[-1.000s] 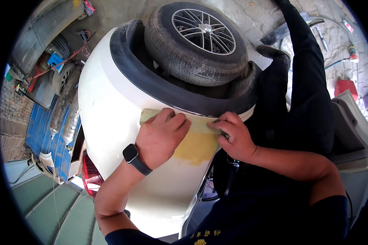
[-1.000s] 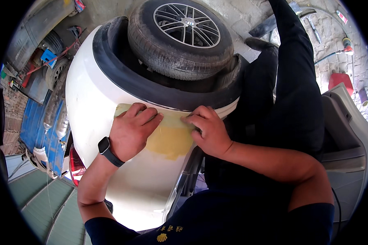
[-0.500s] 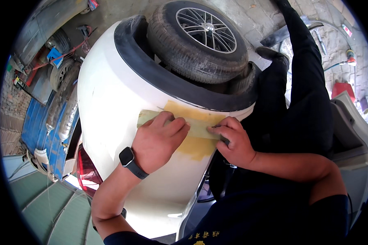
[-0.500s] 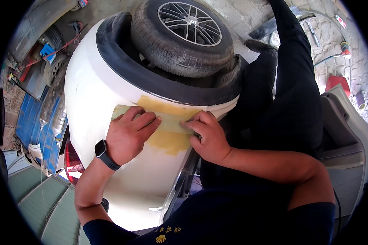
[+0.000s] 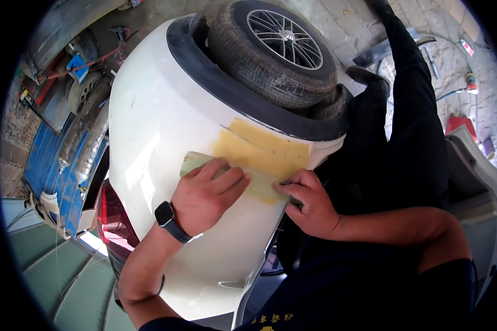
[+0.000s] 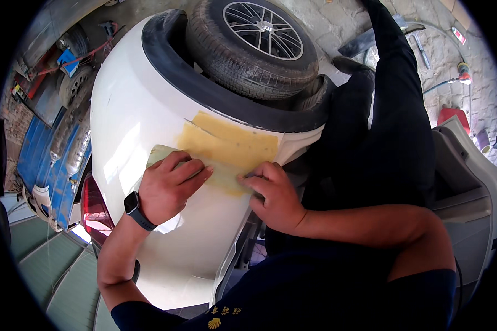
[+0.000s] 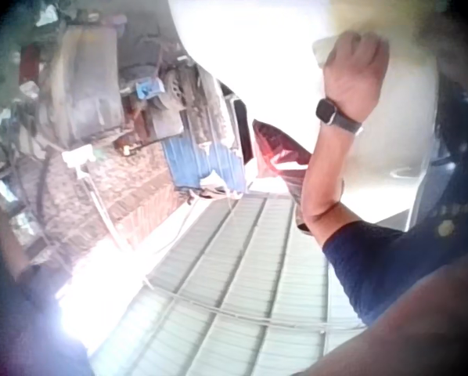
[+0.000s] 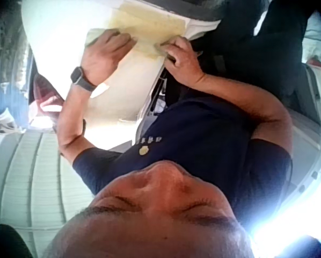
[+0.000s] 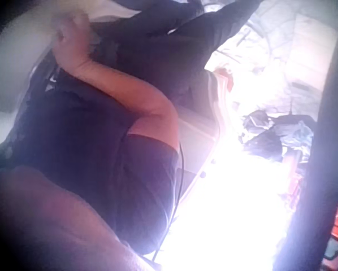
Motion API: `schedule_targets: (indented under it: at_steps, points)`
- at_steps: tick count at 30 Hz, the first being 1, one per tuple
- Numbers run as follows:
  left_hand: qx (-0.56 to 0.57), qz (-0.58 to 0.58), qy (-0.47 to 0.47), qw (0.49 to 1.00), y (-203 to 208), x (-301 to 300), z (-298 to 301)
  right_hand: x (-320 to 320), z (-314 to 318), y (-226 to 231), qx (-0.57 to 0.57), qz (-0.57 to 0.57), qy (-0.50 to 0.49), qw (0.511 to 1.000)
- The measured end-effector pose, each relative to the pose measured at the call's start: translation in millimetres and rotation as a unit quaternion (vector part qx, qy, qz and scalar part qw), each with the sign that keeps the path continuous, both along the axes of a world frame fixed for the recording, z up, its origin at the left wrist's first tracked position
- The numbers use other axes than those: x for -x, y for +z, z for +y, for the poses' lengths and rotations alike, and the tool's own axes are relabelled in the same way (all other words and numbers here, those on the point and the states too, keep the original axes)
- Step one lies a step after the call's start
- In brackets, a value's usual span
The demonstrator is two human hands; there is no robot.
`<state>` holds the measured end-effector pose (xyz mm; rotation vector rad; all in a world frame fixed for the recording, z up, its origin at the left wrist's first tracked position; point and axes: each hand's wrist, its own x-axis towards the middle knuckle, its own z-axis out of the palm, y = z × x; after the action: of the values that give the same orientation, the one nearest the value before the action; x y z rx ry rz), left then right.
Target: The person applies a yellow paste to a white car door using a putty knife, spreading it evenly over a specific area. They repeatedly scrape the knife to remove excess material and continue smoothing the paste across the surface.
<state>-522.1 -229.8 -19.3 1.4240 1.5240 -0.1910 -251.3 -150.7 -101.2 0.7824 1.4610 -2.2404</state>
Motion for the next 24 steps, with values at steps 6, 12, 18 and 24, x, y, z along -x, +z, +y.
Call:
schedule_targets:
  at_steps: [6, 12, 18, 24]
  points:
    - [0.000, -0.001, 0.014, 1.000, 23.5, -3.4, -4.6, -2.8, -2.4, 20.8, 0.024, 0.009, 0.010, 1.000]
    - [0.078, -0.033, -0.003, 0.996, 43.5, -2.5, 11.3, -2.8, 14.8, 31.1, 0.111, 0.011, 0.050, 0.993]
    - [0.089, 0.016, -0.034, 0.995, 13.7, -9.0, 63.6, -5.1, 48.9, -22.9, 0.004, 0.068, 0.021, 0.997]
    - [0.098, 0.028, -0.071, 0.992, -58.4, -1.9, 72.9, -6.4, 47.1, -92.0, -0.014, 0.050, -0.013, 0.999]
